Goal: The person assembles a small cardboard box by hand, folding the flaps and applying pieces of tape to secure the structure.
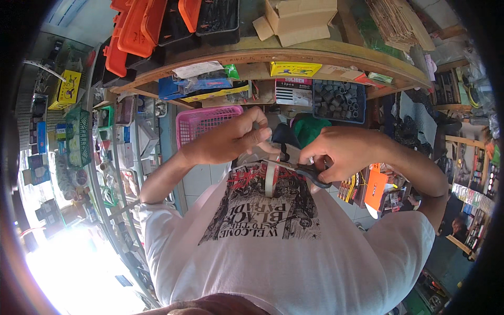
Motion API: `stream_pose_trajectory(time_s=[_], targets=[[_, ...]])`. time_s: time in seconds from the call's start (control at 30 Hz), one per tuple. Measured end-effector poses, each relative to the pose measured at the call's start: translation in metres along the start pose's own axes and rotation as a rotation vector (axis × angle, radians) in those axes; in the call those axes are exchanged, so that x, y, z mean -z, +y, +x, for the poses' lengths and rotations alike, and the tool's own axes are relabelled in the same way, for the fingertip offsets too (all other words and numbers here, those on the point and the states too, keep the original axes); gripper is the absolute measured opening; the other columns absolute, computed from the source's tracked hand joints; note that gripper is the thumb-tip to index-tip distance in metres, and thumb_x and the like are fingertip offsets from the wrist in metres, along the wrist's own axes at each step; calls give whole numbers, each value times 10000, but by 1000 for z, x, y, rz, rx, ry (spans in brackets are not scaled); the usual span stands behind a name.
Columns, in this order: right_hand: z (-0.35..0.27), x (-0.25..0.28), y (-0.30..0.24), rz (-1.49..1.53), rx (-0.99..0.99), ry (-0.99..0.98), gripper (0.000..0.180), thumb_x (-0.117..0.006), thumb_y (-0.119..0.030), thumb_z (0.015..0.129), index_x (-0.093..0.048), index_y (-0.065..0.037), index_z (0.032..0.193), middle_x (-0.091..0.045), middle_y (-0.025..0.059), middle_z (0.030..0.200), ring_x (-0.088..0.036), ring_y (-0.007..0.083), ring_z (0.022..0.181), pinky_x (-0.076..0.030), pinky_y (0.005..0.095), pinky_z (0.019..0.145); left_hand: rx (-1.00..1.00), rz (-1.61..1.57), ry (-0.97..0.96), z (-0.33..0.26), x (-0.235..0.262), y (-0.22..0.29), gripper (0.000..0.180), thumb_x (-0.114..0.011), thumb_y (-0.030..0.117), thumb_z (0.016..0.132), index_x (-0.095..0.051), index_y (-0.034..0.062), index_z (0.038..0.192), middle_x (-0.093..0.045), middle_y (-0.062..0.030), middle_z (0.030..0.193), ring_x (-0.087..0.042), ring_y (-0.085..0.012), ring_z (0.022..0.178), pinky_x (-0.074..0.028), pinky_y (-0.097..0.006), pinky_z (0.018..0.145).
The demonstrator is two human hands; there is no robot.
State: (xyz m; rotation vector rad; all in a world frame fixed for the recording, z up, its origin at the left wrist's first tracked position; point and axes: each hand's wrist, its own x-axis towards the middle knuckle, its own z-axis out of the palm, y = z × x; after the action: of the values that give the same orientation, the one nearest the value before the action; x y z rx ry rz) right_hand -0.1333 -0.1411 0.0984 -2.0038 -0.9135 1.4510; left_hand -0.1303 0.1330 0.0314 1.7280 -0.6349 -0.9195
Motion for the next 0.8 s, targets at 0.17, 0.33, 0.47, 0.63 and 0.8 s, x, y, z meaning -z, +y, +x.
stream_pose_trajectory(time_s=[0.17, 0.33, 0.47, 0.63, 0.8], targets=[[-27, 13, -3, -243, 59, 265, 320, -816, -229, 797, -661, -54, 1015, -718, 54, 718, -678, 186, 601, -476, 341, 563, -95, -223, 58, -1, -17, -34, 342, -509, 330, 1082, -334, 36, 1092, -685, -196, 1076, -639, -176, 1010, -510, -354, 841], [-87, 49, 50, -84, -172, 877, 305, -801, -182, 850, -542, -90, 982, -623, 16, 669, -534, 102, 520, -381, 297, 469, -437, -467, 124, 0, -49, -74, 515, -723, 170, 947, -241, 106, 1117, -587, -255, 1258, -571, -279, 1173, -458, -437, 1026], [-112, 93, 123, 88, -405, 1099, 365, -803, -165, 867, -446, -89, 852, -598, 17, 654, -504, 86, 489, -347, 271, 439, -600, -662, 139, 15, -76, -99, 739, -835, 55, 806, -210, 167, 1184, -481, -270, 1342, -491, -374, 1323, -421, -519, 1107], [-99, 144, 182, -230, -449, 1065, 316, -806, -77, 841, -491, -52, 823, -623, 55, 650, -582, 104, 509, -393, 286, 448, -676, -814, 116, 21, -86, -97, 797, -820, 19, 796, -186, 213, 1238, -437, -237, 1354, -487, -383, 1320, -447, -547, 1098], [-79, 182, 167, -284, -659, 965, 266, -837, -16, 768, -571, -9, 767, -647, 94, 658, -627, 159, 511, -447, 325, 472, -769, -994, 114, 25, -72, -79, 873, -849, 60, 747, -221, 248, 1324, -412, -236, 1353, -478, -468, 1317, -496, -590, 1039]])
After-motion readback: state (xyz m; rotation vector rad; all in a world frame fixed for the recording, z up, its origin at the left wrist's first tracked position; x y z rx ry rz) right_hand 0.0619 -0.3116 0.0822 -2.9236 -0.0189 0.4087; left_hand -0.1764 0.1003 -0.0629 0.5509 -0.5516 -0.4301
